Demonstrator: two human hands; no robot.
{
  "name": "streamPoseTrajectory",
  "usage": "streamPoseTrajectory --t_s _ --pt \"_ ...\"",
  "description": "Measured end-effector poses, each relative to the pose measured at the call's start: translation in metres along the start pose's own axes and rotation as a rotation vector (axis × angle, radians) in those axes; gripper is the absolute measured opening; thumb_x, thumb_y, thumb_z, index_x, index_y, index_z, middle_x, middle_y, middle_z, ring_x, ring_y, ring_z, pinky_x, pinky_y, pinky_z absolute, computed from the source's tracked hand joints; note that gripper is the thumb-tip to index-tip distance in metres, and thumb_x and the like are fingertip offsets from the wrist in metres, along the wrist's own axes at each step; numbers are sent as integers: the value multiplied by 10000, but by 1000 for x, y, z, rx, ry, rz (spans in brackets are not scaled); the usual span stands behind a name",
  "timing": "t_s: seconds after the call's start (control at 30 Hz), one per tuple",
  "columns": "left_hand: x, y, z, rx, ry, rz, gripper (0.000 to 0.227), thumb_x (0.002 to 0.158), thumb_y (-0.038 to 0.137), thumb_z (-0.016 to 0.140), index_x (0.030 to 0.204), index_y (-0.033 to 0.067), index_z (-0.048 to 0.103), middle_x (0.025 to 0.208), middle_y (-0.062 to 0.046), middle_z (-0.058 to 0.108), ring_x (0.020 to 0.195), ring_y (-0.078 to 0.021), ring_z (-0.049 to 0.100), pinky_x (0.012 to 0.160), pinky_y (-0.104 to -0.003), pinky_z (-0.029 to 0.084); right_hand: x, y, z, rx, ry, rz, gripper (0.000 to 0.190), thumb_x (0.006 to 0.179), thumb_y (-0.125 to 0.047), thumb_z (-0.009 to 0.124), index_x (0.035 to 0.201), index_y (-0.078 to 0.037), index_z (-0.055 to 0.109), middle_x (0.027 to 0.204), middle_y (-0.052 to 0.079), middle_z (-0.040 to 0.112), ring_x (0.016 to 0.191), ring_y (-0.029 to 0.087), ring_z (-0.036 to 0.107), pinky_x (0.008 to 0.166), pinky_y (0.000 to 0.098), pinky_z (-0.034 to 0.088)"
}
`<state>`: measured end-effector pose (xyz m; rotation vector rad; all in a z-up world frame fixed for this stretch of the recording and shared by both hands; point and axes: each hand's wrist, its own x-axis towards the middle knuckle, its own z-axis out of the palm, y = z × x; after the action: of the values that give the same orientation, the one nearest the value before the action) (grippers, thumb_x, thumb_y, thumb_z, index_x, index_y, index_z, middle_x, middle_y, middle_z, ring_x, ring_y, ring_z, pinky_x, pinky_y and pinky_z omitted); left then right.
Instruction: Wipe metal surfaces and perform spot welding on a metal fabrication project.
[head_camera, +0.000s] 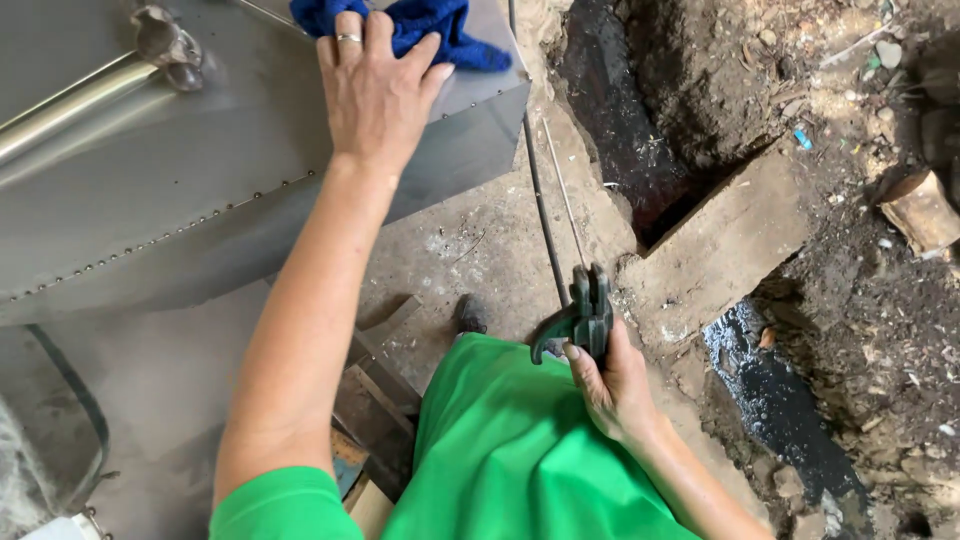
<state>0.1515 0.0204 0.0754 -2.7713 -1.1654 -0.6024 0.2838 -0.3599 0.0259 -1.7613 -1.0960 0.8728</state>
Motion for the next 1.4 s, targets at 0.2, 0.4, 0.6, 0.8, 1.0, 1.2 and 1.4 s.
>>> streamPoseTrajectory --t_s 0.2,0.4,0.6,0.8,1.0,1.2,1.4 --pt "-7 44 -6 61 420 -6 382 1057 492 668 1255 171 728 1263 -141 574 1253 -351 458 1008 -528 433 12 -14 8 65 21 -50 315 987 -111 613 1271 -31 502 760 33 588 636 133 564 561 297 486" --pt "-137 130 -67 -1102 -392 -305 363 1056 319 529 1210 50 720 1034 -130 778 684 -136 699 616 -259 610 18 -13 8 24 71 -41 198 982 -58 601 1156 -41 509 770 48 635 633 143 609 572 302 513" --pt "-176 149 -83 -1473 -370 -454 347 1080 207 576 1348 -4 641 1071 -130 784 923 -144 764 816 -291 628 24 -31 17 18 69 -33 215 958 -46 618 1136 -30 499 850 89 708 673 181 691 586 320 541" --pt "-172 144 -85 -1361 -305 -379 349 1073 148 546 1378 -10 607 1168 -113 756 951 -134 760 837 -281 615 26 -32 25 39 101 11 182 962 -47 624 1092 -40 496 832 91 719 690 188 725 600 331 564" --pt "-175 144 -75 -1445 -316 -429 332 1091 158 559 1380 8 619 1054 -95 763 911 -123 733 825 -270 609 28 -40 23 1 85 46 212 937 -52 630 1104 -38 500 784 89 685 621 205 692 562 332 538" --pt "-179 145 -73 -1366 -341 -468 333 1083 185 561 1371 39 642 939 -53 751 815 -99 698 713 -251 569 20 -17 28 17 43 5 311 979 -121 632 1231 -17 483 791 74 669 619 197 680 552 326 533" --pt "-177 143 -73 -1438 -387 -493 326 1095 201 549 1352 23 642 1026 -62 760 950 -115 705 852 -264 569 28 -30 24 40 139 -225 461 1074 -227 552 1413 50 407 968 127 707 817 236 716 703 352 564"
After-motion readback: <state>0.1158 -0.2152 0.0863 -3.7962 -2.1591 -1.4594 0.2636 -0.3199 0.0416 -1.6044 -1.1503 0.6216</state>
